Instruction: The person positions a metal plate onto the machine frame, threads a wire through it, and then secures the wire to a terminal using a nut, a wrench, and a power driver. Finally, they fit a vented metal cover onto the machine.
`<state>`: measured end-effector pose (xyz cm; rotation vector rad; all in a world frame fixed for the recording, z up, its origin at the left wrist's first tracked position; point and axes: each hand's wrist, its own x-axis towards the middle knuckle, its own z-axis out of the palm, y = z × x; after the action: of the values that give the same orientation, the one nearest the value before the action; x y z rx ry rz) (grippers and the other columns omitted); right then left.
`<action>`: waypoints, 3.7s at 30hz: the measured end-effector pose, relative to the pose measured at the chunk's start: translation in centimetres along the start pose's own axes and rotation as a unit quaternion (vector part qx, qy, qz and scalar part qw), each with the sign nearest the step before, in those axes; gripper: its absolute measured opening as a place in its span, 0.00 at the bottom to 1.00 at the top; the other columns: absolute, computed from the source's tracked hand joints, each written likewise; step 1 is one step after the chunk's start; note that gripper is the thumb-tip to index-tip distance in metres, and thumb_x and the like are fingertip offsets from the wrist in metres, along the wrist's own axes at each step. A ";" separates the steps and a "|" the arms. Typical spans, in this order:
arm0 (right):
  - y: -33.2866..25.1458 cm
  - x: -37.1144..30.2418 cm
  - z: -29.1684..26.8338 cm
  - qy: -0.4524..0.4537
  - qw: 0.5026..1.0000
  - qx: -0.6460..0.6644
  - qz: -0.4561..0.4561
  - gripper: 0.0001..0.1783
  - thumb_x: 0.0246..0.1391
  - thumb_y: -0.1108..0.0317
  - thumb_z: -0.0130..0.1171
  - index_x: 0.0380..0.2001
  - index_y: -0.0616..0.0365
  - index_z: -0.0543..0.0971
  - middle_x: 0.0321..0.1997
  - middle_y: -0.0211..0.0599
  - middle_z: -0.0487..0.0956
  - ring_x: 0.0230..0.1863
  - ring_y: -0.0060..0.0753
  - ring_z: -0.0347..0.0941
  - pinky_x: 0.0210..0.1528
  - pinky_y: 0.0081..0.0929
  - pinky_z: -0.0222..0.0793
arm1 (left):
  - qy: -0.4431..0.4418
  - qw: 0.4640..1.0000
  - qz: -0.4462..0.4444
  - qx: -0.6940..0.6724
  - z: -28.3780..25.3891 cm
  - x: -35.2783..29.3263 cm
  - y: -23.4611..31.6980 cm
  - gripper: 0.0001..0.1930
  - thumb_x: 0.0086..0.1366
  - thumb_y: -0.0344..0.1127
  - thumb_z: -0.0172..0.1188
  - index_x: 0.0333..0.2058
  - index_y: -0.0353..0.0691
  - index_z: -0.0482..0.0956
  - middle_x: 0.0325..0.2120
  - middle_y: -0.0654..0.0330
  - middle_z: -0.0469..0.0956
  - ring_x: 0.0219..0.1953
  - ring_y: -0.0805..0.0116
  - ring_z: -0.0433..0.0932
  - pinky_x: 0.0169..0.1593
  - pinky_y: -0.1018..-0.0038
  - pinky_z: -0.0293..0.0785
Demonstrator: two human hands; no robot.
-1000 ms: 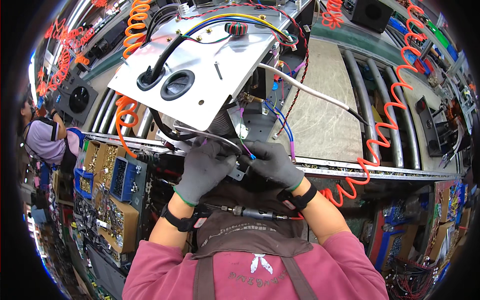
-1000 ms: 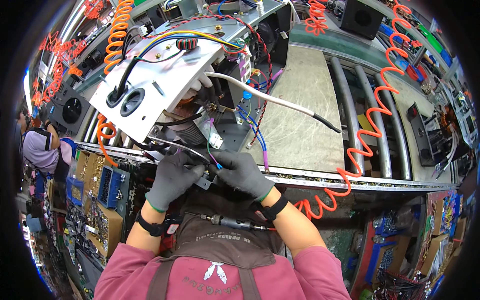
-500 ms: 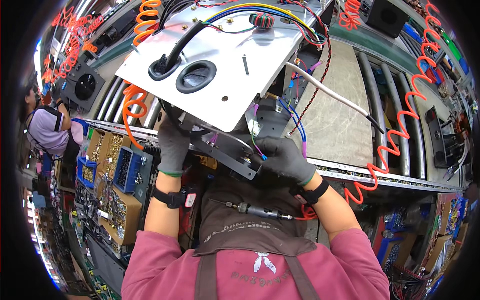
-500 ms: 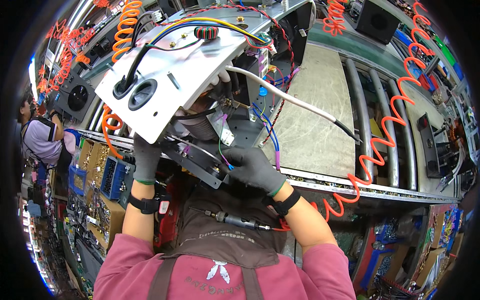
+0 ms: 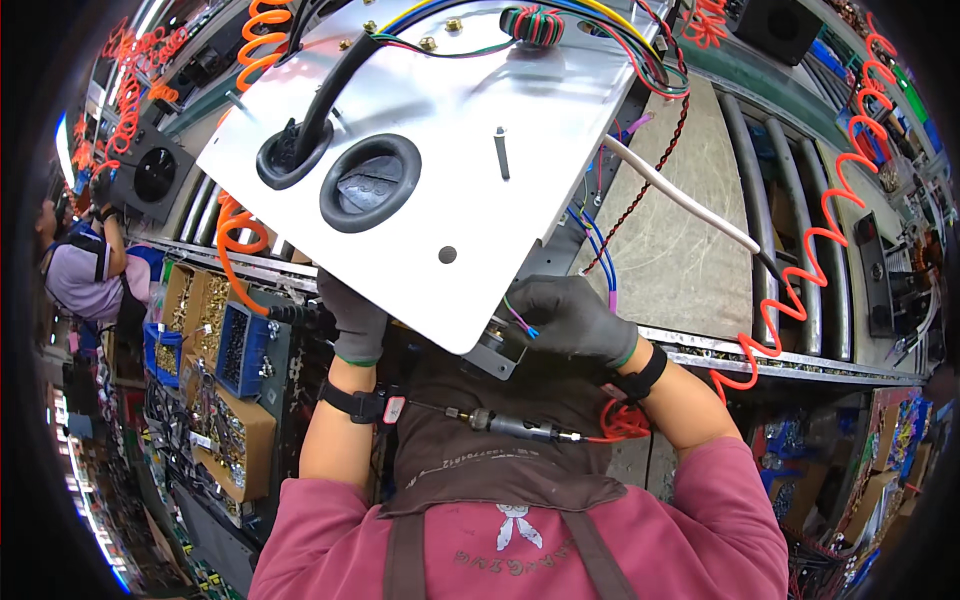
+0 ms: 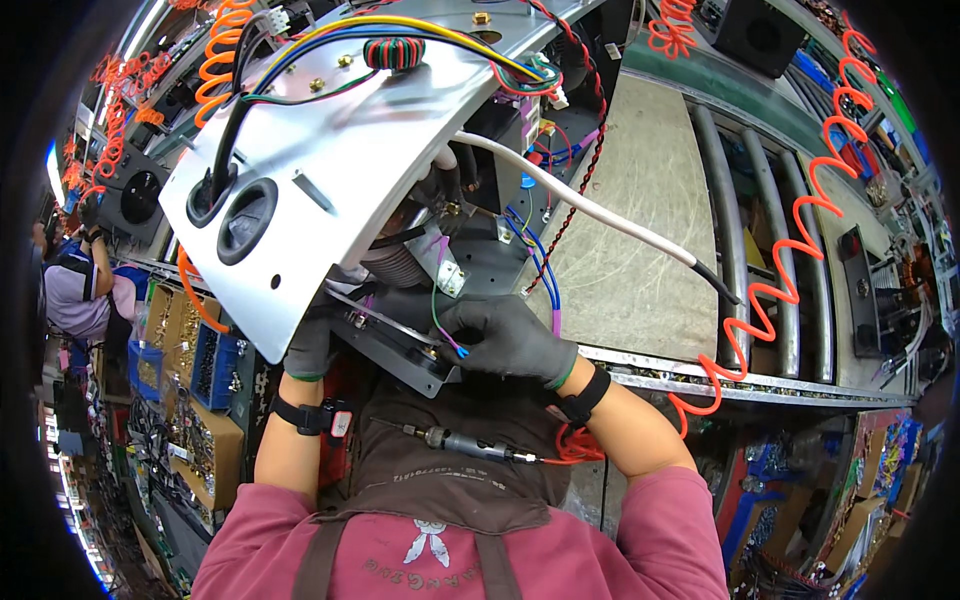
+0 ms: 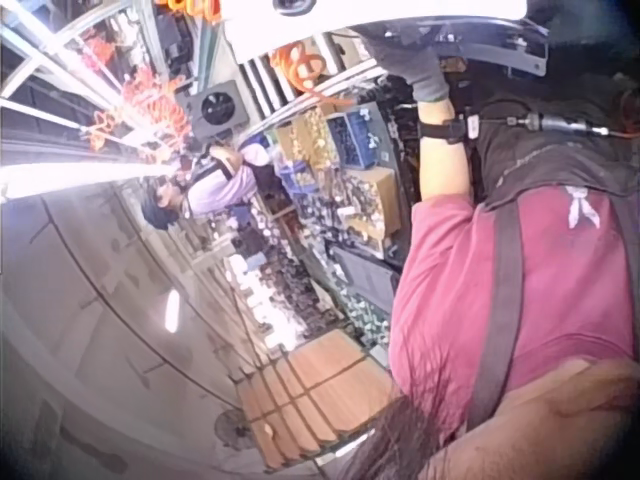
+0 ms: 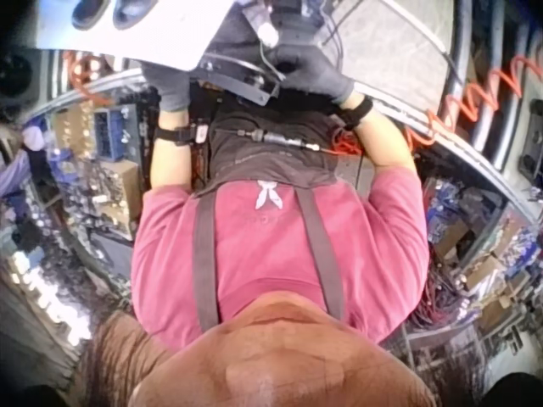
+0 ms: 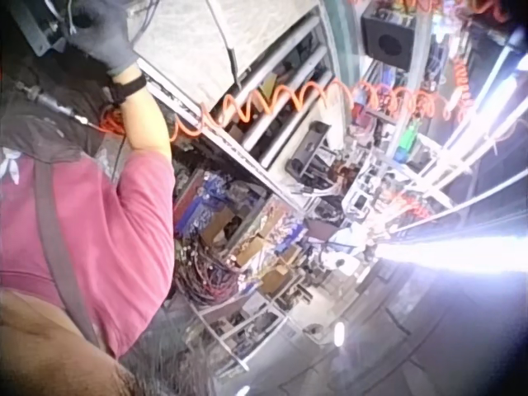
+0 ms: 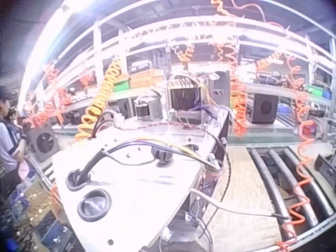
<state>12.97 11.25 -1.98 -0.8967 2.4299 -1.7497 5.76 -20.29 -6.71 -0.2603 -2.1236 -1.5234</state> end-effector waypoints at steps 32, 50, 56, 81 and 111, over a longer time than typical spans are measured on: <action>-3.5 2.1 -4.3 -0.183 0.961 -0.012 0.205 0.17 0.58 0.63 0.59 0.47 0.61 0.79 0.39 0.41 0.83 0.39 0.25 0.77 0.44 0.25 0.72 | -0.013 0.986 0.163 0.022 2.6 -0.5 4.8 0.36 0.51 0.30 0.65 0.59 0.31 0.62 0.49 0.54 0.71 0.53 0.65 0.71 0.56 0.68 0.68; 2.3 2.2 -3.3 -0.251 0.955 -0.136 0.076 0.28 0.64 0.46 0.45 0.57 0.53 0.73 0.45 0.46 0.80 0.48 0.38 0.75 0.53 0.34 0.68 | 0.009 0.991 0.125 0.052 3.8 0.7 8.4 0.19 0.74 0.42 0.36 0.39 0.34 0.72 0.20 0.66 0.70 0.18 0.80 0.66 0.22 0.85 0.63; 1.2 2.2 -3.0 -0.265 0.959 -0.059 0.087 0.30 0.65 0.48 0.43 0.65 0.52 0.65 0.53 0.49 0.76 0.54 0.38 0.72 0.57 0.33 0.65 | 0.035 0.985 0.153 0.070 4.1 0.6 8.7 0.19 0.72 0.42 0.41 0.43 0.32 0.74 0.26 0.61 0.76 0.25 0.75 0.72 0.29 0.81 0.69; -9.2 -1.6 -3.8 -0.076 0.957 0.009 0.280 0.17 0.52 0.60 0.65 0.38 0.64 0.81 0.33 0.33 0.81 0.36 0.22 0.75 0.41 0.24 0.71 | 0.043 0.995 0.092 0.022 1.3 -2.0 10.8 0.13 0.57 0.30 0.59 0.42 0.35 0.78 0.42 0.51 0.78 0.45 0.57 0.78 0.52 0.66 0.71; -18.7 -7.1 -5.1 0.158 0.940 -0.137 0.272 0.14 0.54 0.71 0.62 0.43 0.66 0.78 0.36 0.34 0.80 0.38 0.20 0.74 0.44 0.23 0.72 | -0.057 0.915 -0.342 -0.204 -6.1 -7.2 3.1 0.11 0.55 0.33 0.68 0.35 0.38 0.78 0.31 0.63 0.80 0.32 0.74 0.78 0.37 0.74 0.75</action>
<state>25.38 14.97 14.06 0.0906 2.7874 -1.4561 15.06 -23.84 -6.30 0.3069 -2.0680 -2.4054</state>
